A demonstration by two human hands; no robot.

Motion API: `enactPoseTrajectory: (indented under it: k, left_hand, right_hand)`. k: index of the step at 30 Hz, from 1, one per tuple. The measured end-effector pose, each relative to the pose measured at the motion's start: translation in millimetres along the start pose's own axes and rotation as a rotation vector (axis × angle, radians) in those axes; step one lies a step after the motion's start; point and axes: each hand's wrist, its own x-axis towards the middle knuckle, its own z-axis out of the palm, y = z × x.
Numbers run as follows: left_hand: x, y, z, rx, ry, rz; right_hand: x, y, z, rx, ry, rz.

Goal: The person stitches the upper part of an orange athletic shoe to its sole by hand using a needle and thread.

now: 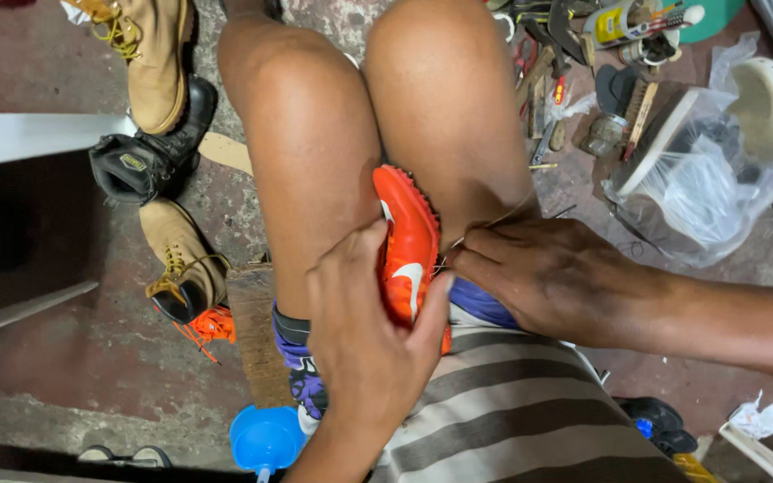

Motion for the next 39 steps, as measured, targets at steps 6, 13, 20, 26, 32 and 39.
enactPoseTrajectory:
  k: [6,13,20,26,32,39]
  left_hand:
    - [16,-5,19,-0.022,-0.117,-0.059]
    - [13,-6,23,-0.001,-0.060,-0.046]
    - [13,-7,22,0.056,-0.075,-0.072]
    - [18,2,5,0.110,-0.025,0.102]
    - [18,13,0,0.114,-0.197,0.269]
    - [23,13,11,0.119,-0.284,0.282]
  right_hand:
    - [4,22,5,0.736,-0.496,0.667]
    - [0,24,11,0.723,-0.417,0.655]
    - [-49,22,-3,-0.008,-0.111,0.201]
    - [-56,33,-9,0.144,-0.082,0.314]
    - [-45,25,-10,0.205,-0.055,0.351]
    - [-42,25,-13,0.203,-0.092,0.396]
